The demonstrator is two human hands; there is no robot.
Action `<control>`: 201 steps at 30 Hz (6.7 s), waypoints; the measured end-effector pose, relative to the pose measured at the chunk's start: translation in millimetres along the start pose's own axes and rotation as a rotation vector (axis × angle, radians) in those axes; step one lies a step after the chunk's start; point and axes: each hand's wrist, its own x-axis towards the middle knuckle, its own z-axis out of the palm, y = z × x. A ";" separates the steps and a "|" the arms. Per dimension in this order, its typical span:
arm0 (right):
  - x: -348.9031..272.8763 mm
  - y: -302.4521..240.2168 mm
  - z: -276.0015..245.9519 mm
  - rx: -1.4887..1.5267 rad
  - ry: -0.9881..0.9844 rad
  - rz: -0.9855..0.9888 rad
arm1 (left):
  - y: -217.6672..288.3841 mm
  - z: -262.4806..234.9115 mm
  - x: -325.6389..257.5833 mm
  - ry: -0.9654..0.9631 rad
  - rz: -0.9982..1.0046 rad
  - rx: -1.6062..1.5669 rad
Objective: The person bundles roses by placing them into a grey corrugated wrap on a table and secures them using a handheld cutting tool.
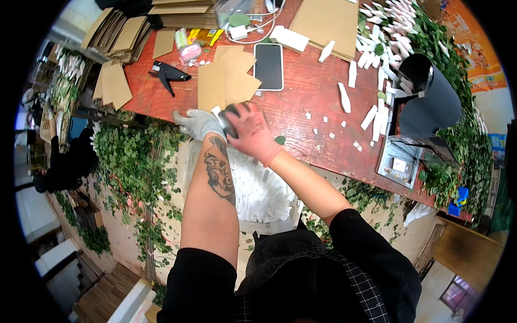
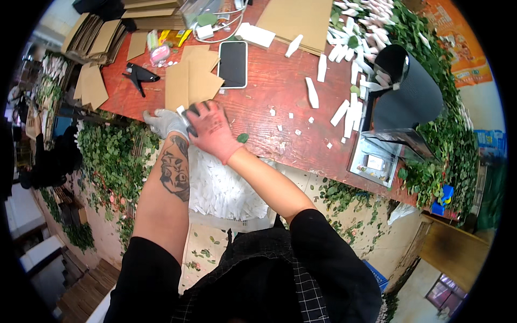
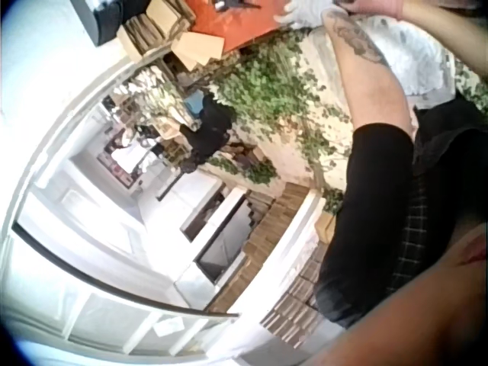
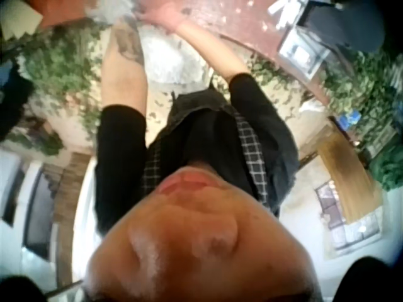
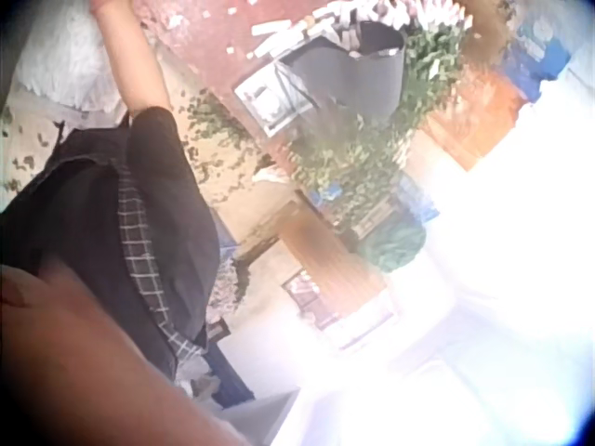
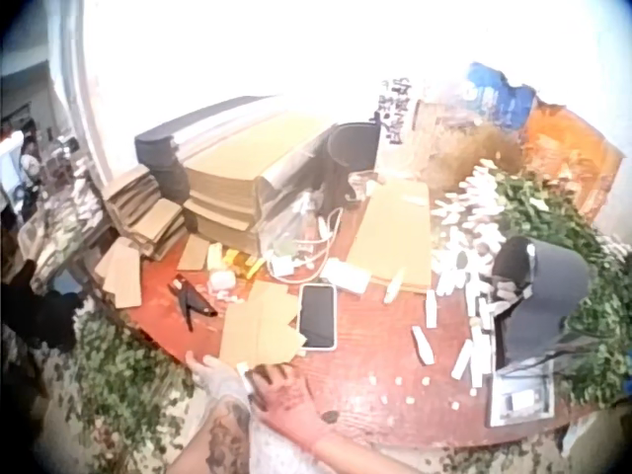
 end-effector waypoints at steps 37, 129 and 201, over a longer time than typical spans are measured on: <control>86.9 296.8 -203.9 -0.614 0.274 0.721 | 6.0 -10.4 -7.6 -0.053 -0.029 -0.042; 74.5 262.2 -206.2 -0.623 -0.022 0.487 | -8.2 -4.4 2.2 -0.013 0.041 -0.098; -41.4 69.3 -220.8 1.349 0.038 0.416 | -53.4 -2.1 23.1 -0.098 0.156 -0.203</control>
